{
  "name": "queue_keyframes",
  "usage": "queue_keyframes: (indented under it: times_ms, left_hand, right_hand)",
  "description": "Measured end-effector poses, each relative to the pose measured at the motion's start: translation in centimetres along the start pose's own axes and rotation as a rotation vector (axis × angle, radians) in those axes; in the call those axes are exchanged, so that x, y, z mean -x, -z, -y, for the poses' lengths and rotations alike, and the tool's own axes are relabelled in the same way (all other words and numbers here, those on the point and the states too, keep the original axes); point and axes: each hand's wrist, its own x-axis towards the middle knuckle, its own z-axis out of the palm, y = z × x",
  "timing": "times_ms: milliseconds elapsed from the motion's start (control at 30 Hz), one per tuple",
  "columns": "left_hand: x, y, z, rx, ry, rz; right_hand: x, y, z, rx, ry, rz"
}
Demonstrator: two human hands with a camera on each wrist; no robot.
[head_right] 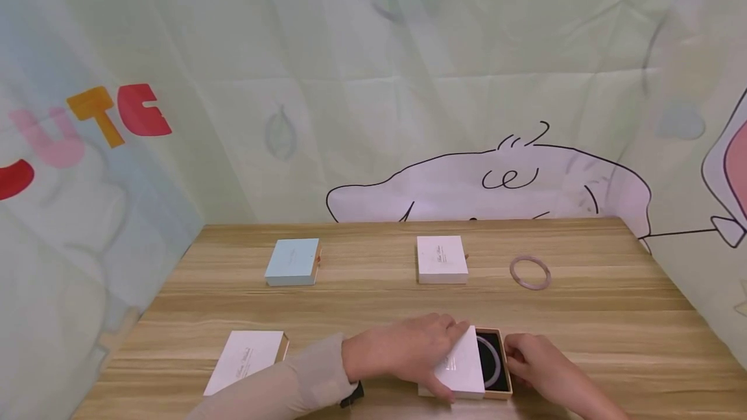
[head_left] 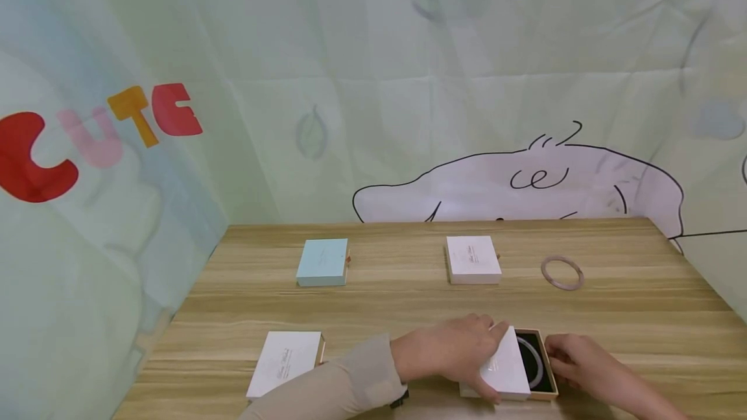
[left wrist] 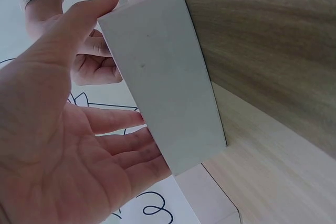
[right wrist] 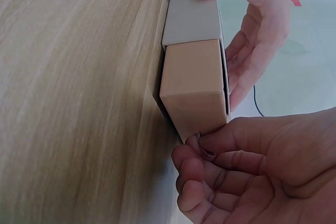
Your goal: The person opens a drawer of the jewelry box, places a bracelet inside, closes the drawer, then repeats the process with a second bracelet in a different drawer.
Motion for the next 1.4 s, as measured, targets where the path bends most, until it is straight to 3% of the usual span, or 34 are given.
queue_keyframes:
  times_ms: [333,1100,1400]
  left_hand:
    - [-0.09,-0.19,-0.21,-0.059,0.008,-0.02]
    - [-0.02,-0.11,-0.08,-0.03,0.005,-0.005]
    - [0.0,-0.04,0.01,-0.011,-0.004,0.003]
  right_hand:
    - [-0.21,-0.05,0.22,0.004,-0.013,0.003]
    - [-0.77,-0.7,0.57,-0.019,0.04,-0.005]
    - [-0.85,-0.78,0.53,-0.017,0.024,-0.002]
